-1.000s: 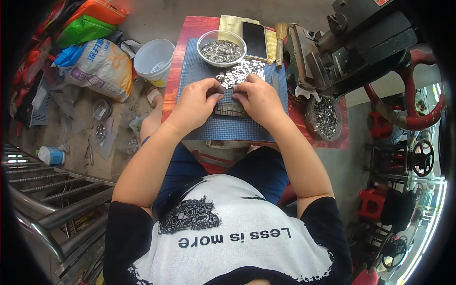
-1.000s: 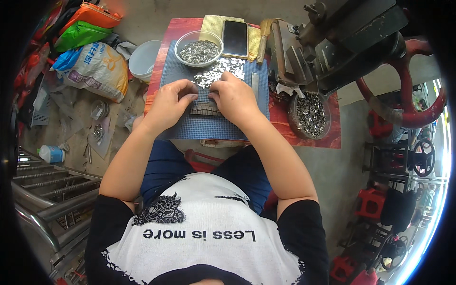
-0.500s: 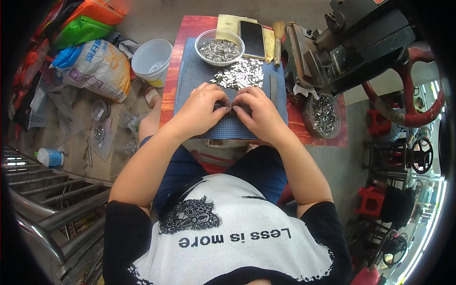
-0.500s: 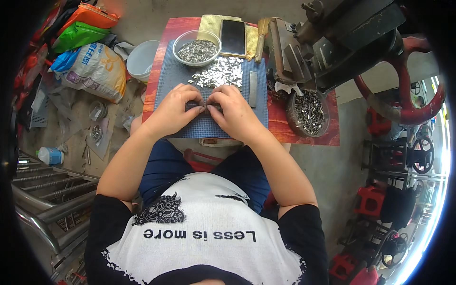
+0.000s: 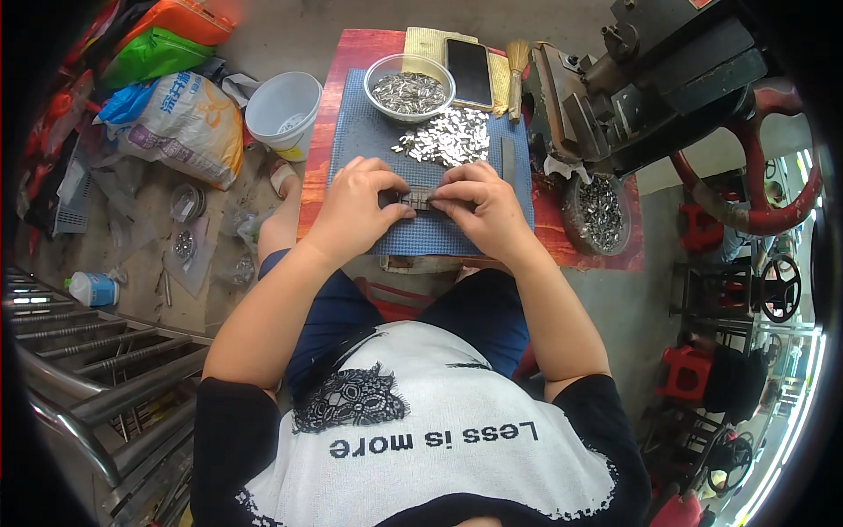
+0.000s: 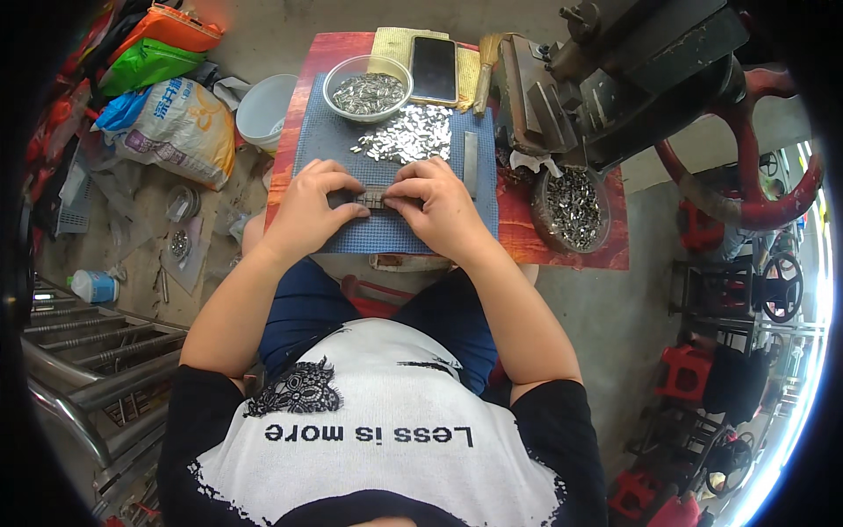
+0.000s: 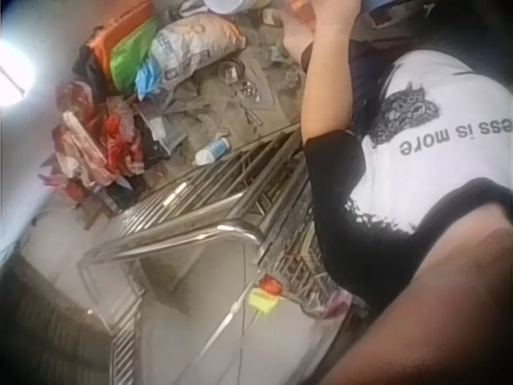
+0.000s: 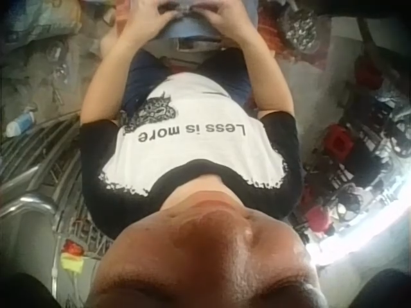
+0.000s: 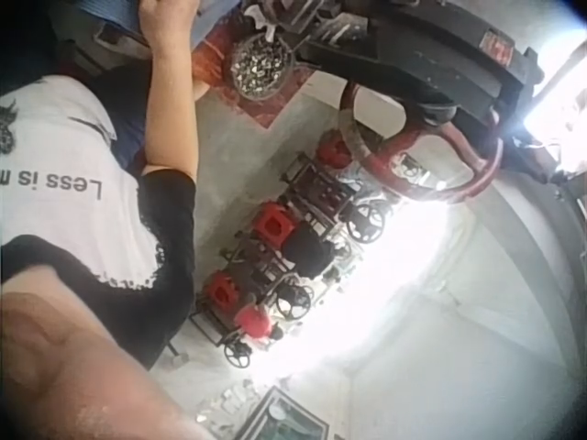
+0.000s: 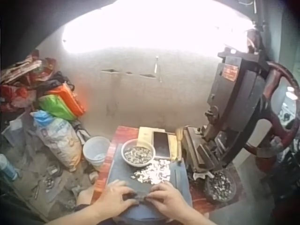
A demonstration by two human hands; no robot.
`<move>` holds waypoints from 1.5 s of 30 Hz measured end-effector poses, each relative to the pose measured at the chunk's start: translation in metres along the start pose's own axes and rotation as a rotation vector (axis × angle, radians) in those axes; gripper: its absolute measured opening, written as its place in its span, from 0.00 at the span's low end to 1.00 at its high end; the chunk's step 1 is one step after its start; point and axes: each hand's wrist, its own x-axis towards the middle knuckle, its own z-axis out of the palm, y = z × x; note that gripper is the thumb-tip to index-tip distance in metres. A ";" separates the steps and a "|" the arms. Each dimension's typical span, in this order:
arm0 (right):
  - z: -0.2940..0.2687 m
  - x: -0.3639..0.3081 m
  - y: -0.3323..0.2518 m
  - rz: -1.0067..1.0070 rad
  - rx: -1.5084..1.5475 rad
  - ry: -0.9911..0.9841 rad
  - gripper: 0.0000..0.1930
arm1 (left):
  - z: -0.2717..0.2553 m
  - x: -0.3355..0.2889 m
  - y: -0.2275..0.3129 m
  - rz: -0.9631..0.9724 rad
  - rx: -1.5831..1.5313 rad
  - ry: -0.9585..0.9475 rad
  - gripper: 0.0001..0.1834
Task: Assembling small metal parts into a template and using a manual press for fabrication.
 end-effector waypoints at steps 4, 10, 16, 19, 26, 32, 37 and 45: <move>-0.015 0.001 0.011 0.186 0.165 0.243 0.06 | 0.007 -0.006 -0.004 0.058 -0.026 0.094 0.15; -0.034 0.005 0.018 0.264 0.100 0.283 0.08 | -0.017 0.011 -0.003 0.085 0.039 0.097 0.25; -0.059 0.076 0.035 0.183 0.314 0.402 0.09 | -0.067 0.091 -0.009 0.124 0.383 0.214 0.19; -0.060 0.122 0.033 0.111 0.243 0.429 0.10 | -0.055 0.122 -0.001 0.042 0.585 -0.081 0.21; -0.005 0.140 0.072 0.044 0.102 0.545 0.08 | -0.027 0.151 -0.002 -0.022 0.573 -0.123 0.18; -0.020 0.139 0.066 -0.094 -0.028 0.403 0.08 | -0.009 0.155 -0.023 0.047 0.489 0.047 0.10; -0.015 0.138 0.067 -0.124 -0.249 0.299 0.09 | -0.014 0.148 -0.031 0.096 0.323 0.139 0.09; -0.017 0.134 0.062 -0.066 -0.231 0.135 0.11 | -0.026 0.139 -0.016 0.122 0.167 0.101 0.10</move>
